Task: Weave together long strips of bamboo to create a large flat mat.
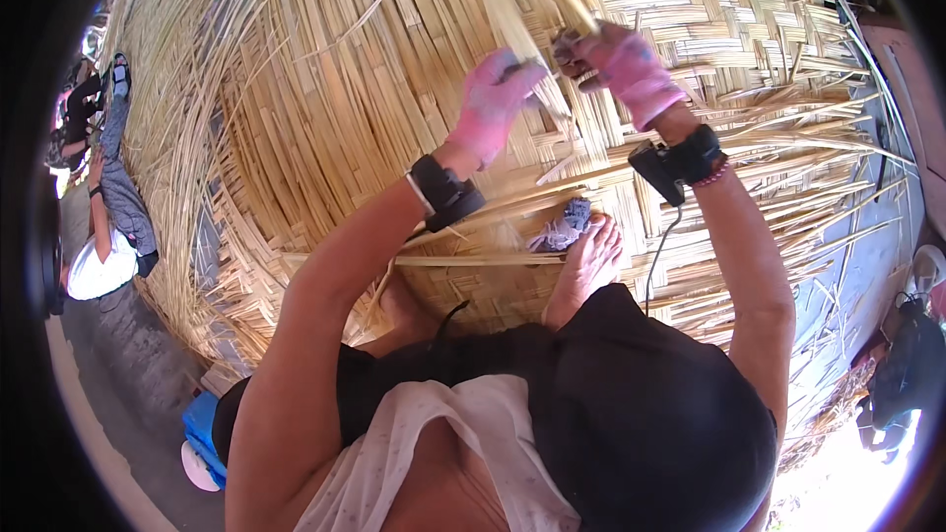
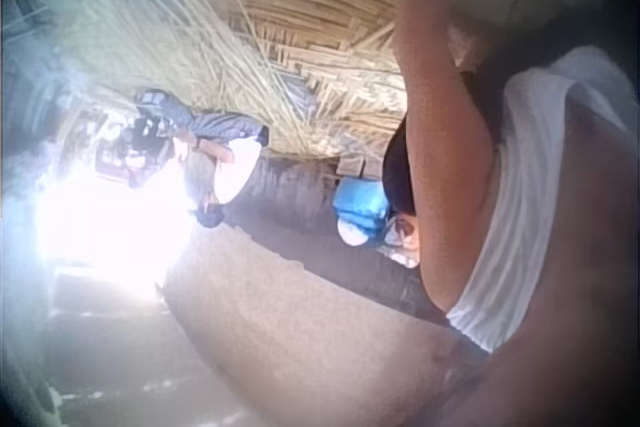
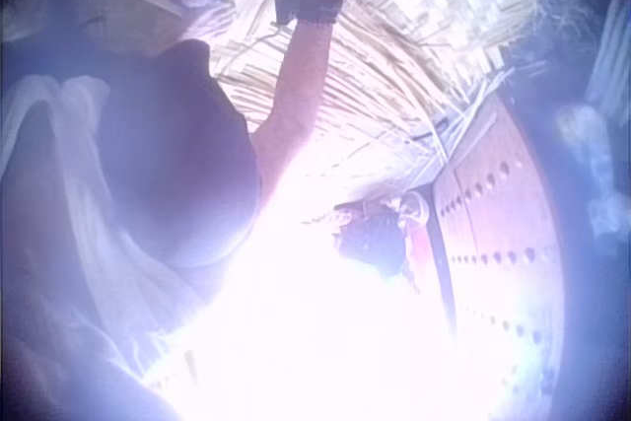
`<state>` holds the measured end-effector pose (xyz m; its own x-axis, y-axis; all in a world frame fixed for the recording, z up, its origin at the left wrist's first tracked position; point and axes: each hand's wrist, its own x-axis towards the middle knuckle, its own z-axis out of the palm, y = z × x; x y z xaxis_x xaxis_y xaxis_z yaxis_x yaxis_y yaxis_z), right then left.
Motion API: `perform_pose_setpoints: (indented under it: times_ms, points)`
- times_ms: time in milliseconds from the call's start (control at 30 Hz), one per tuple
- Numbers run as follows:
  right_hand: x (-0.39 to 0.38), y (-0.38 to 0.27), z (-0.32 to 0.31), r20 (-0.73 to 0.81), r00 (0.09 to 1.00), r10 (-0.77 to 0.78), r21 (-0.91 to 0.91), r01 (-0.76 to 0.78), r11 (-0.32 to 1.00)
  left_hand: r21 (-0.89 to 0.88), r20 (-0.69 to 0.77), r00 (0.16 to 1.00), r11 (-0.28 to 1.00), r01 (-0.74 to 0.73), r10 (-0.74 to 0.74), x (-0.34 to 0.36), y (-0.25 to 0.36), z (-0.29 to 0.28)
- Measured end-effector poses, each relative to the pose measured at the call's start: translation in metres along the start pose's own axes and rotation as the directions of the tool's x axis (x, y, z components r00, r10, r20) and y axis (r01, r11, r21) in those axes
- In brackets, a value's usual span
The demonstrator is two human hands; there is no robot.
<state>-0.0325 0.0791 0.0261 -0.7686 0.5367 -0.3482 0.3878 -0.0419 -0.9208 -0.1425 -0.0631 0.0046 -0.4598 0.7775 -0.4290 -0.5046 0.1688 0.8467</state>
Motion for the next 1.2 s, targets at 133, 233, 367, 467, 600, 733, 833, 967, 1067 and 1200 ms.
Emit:
perform_pose_setpoints:
  times_ms: [133, 233, 367, 467, 600, 733, 833, 967, 1067, 1200]
  points:
    - [0.006, 0.013, 0.005, 0.192, 0.909, -0.371, -0.731, 0.385, 0.563, 0.398, 0.317, 0.918, 0.845, -0.357, 0.239, -0.014, 0.015, -0.002]
    - [0.006, 0.008, -0.005, 0.0, 0.99, 0.14, 0.388, -0.129, 0.912, 0.219, 0.239, 0.97, 0.97, -0.107, 0.053, -0.011, 0.019, -0.009]
    - [0.005, -0.009, -0.016, 0.006, 0.992, 0.125, 0.09, -0.125, 0.988, -0.02, 0.275, 0.961, 0.999, 0.036, -0.029, -0.002, 0.013, -0.017]
    - [0.011, -0.014, -0.027, -0.278, 0.961, -0.01, 0.085, 0.035, 0.996, 0.037, 0.287, 0.953, 0.995, 0.091, -0.098, 0.002, 0.007, -0.018]
    - [0.013, -0.008, -0.055, -0.221, 0.956, 0.192, -0.117, -0.222, 0.968, 0.059, 0.289, 0.952, 0.994, 0.09, -0.103, 0.001, 0.0, -0.016]
    - [-0.001, -0.015, -0.066, -0.264, 0.948, 0.175, 0.121, -0.148, 0.982, -0.018, 0.246, 0.948, 0.977, 0.214, -0.203, 0.0, -0.009, -0.012]
    - [-0.026, -0.037, -0.062, -0.13, 0.99, 0.055, 0.184, -0.03, 0.982, -0.042, 0.198, 0.942, 0.957, 0.286, -0.272, 0.001, -0.01, -0.01]
    - [-0.053, -0.06, -0.066, 0.102, 0.994, 0.038, 0.195, -0.057, 0.979, 0.229, 0.282, 0.88, 0.918, 0.324, -0.381, 0.004, -0.007, -0.009]
    - [-0.046, -0.047, -0.071, 0.318, 0.842, 0.436, -0.087, -0.433, 0.897, 0.279, 0.292, 0.869, 0.905, 0.322, -0.4, 0.002, -0.005, -0.005]
    - [-0.023, 0.006, -0.045, -0.064, 0.939, 0.337, -0.244, -0.342, 0.907, 0.415, 0.317, 0.896, 0.895, 0.164, -0.311, -0.005, -0.005, 0.0]
